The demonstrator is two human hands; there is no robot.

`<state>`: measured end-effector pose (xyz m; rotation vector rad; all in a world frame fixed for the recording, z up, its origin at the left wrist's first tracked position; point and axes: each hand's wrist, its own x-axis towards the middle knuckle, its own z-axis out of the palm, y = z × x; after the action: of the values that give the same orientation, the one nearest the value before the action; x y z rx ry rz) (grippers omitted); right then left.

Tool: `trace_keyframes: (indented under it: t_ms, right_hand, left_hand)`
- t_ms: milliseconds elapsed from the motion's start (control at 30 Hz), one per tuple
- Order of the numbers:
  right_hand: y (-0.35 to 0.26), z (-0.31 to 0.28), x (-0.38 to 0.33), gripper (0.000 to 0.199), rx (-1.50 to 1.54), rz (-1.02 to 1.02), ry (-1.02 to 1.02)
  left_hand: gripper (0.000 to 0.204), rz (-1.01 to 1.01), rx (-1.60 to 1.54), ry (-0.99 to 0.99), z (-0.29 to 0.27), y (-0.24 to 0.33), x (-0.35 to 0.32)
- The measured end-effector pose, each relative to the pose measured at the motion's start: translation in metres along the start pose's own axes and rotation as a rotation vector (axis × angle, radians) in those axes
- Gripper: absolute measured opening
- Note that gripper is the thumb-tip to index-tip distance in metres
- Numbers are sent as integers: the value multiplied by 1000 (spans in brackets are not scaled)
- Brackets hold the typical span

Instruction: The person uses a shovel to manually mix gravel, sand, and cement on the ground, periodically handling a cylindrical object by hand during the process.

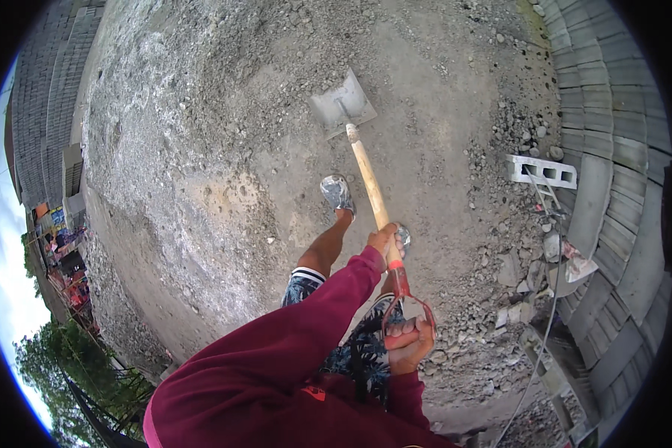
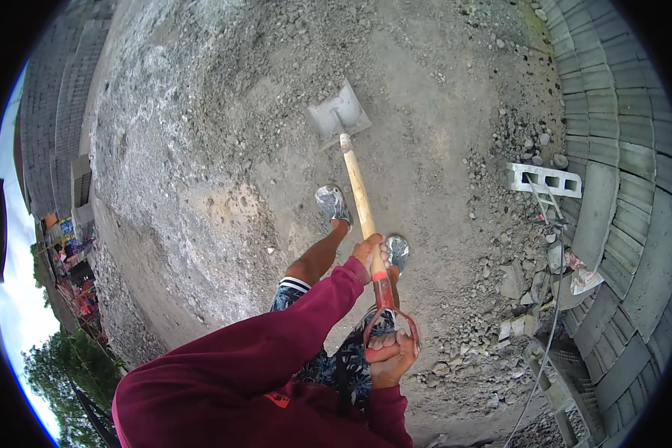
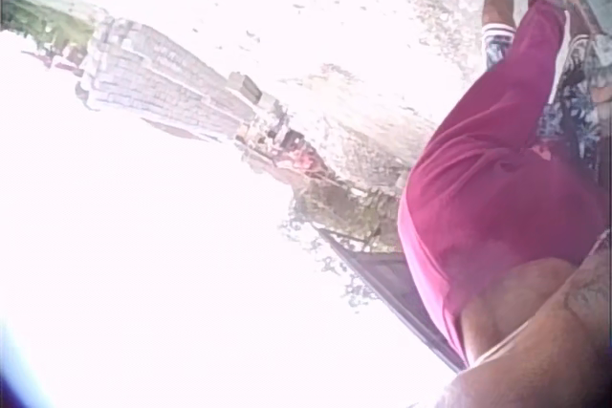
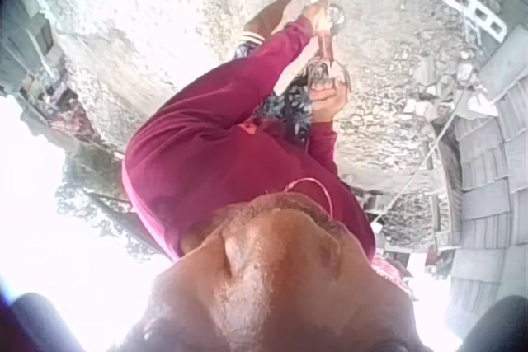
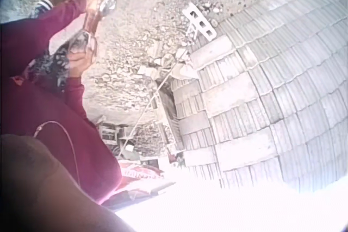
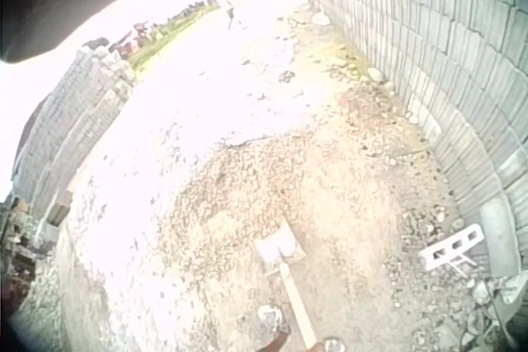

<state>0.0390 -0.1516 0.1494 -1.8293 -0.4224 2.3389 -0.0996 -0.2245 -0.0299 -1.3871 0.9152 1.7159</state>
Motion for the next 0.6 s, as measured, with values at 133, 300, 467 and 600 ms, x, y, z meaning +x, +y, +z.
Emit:
trace_keyframes:
  t_ms: [133,300,467,600]
  right_hand:
    - [-14,41,-45,57,47,-85,6]
    - [36,164,50,44,92,-44,-218]
    - [47,306,139,47,159,-29,-369]
    - [82,271,144,44,119,-92,-223]
  left_hand:
    - [19,-126,82,83,20,13,-47]
    - [23,109,191,59,51,178,41]
    - [21,215,206,-30,83,301,116]
    - [31,166,315,-9,79,318,126]
